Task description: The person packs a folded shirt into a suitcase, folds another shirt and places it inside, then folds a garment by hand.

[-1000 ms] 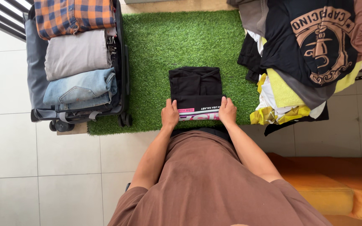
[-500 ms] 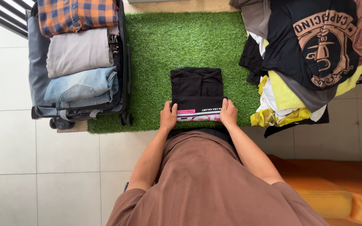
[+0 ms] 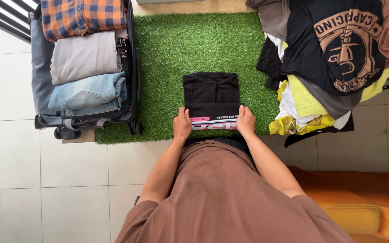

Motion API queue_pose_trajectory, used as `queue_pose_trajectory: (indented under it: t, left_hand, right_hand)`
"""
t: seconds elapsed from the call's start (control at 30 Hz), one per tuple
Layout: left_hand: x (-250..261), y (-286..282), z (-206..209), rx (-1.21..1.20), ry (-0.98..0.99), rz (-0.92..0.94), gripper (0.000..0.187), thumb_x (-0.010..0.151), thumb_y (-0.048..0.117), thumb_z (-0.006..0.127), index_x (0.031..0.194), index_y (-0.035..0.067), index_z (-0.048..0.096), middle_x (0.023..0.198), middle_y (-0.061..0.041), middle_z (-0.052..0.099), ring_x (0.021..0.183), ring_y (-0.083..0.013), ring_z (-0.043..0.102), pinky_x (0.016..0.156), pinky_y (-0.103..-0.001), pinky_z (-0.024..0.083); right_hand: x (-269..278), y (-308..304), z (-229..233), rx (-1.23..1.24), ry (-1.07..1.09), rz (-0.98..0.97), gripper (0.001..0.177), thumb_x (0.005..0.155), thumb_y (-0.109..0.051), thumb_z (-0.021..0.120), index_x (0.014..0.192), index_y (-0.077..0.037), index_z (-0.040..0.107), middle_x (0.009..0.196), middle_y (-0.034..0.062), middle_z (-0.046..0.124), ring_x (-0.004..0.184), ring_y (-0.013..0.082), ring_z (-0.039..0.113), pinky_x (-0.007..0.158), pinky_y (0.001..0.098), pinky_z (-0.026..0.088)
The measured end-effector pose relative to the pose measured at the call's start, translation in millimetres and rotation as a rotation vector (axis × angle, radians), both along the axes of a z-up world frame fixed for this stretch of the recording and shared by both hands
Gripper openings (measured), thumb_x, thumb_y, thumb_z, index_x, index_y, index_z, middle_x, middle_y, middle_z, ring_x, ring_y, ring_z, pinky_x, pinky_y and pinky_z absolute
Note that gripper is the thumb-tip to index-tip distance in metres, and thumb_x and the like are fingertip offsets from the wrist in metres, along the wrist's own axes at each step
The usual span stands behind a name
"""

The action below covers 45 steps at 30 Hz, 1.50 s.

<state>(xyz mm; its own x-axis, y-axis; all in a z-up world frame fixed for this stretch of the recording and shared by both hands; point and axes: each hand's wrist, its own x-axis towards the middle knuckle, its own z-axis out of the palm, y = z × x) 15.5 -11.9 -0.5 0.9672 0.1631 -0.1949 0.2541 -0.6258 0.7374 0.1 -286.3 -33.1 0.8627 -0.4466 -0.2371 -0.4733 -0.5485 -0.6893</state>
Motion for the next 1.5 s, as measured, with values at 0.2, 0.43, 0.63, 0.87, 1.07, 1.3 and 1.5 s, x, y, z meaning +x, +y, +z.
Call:
queue_pose_trajectory:
  t: [0.2, 0.43, 0.63, 0.87, 1.07, 1.3, 1.5]
  left_hand:
    - [4.4, 0.9, 10.0, 0.199, -0.012, -0.058, 0.035, 0.108, 0.040, 0.043, 0.124, 0.012, 0.056, 0.087, -0.028, 0.071, 0.084, -0.0527, 0.067, 0.074, -0.060, 0.050]
    - [1.2, -4.4, 43.2, 0.292, -0.162, -0.073, 0.054, 0.100, 0.036, 0.057, 0.144, 0.007, 0.046, 0.138, -0.019, 0.059, 0.128, -0.0390, 0.054, 0.103, -0.055, 0.043]
    - [-11.0, -35.8, 69.0, 0.417, -0.308, -0.699, 0.093, 0.077, 0.045, 0.079, 0.153, 0.008, 0.038, 0.163, -0.018, 0.027, 0.152, -0.0380, 0.022, 0.115, -0.072, 0.018]
    - [-7.5, -41.3, 55.1, 0.560, -0.176, -0.938, 0.106, 0.070, 0.038, 0.083, 0.157, 0.007, 0.031, 0.169, -0.016, 0.016, 0.157, -0.0362, 0.010, 0.116, -0.077, 0.011]
    - [2.7, -36.8, 56.7, 0.582, -0.201, -0.997, 0.107, 0.070, 0.045, 0.086, 0.157, 0.014, 0.033, 0.169, -0.011, 0.015, 0.157, -0.0350, 0.010, 0.116, -0.077, 0.010]
    - [11.6, -36.8, 62.9, 0.500, -0.077, -0.963, 0.121, 0.065, 0.044, 0.091, 0.162, 0.017, 0.024, 0.171, -0.008, 0.011, 0.158, -0.0287, 0.008, 0.120, -0.073, 0.006]
    - [18.4, -35.4, 69.9, 0.498, 0.059, -0.912, 0.126, 0.064, 0.047, 0.091, 0.162, 0.019, 0.016, 0.172, -0.007, 0.008, 0.159, -0.0262, 0.007, 0.122, -0.071, 0.004]
  right_hand:
    - [-1.0, 4.4, 25.1, -0.077, 0.013, 0.001, 0.045, 0.110, -0.045, 0.047, 0.101, -0.004, 0.064, 0.089, 0.0219, 0.071, 0.089, 0.0450, 0.068, 0.083, 0.0535, 0.051]
    - [-11.3, 8.4, 54.7, -0.216, -0.272, 0.189, 0.045, 0.103, -0.032, 0.062, 0.137, -0.005, 0.053, 0.132, 0.0203, 0.059, 0.123, 0.0380, 0.056, 0.105, 0.0485, 0.046]
    - [-22.9, 41.3, 84.7, -0.484, -0.425, 0.589, 0.060, 0.082, -0.030, 0.074, 0.135, -0.011, 0.056, 0.153, 0.0186, 0.041, 0.145, 0.0407, 0.032, 0.115, 0.0729, 0.017]
    - [-13.4, 46.6, 89.5, -0.390, -0.192, 0.948, 0.097, 0.073, -0.029, 0.075, 0.158, -0.009, 0.032, 0.168, 0.0169, 0.020, 0.156, 0.0419, 0.012, 0.116, 0.0770, 0.004]
    - [-4.6, 39.3, 90.5, -0.421, 0.043, 1.017, 0.108, 0.075, -0.035, 0.077, 0.162, -0.020, 0.016, 0.170, 0.0143, 0.007, 0.157, 0.0387, 0.003, 0.116, 0.0771, 0.000]
    - [-0.7, 45.8, 89.8, -0.380, 0.145, 0.910, 0.120, 0.071, -0.038, 0.080, 0.164, -0.018, 0.006, 0.171, 0.0128, 0.000, 0.157, 0.0354, -0.001, 0.115, 0.0786, -0.001]
    - [8.1, 48.0, 103.8, -0.374, 0.289, 0.893, 0.120, 0.071, -0.039, 0.083, 0.164, -0.023, 0.009, 0.172, 0.0083, -0.004, 0.159, 0.0300, -0.003, 0.113, 0.0806, 0.003]
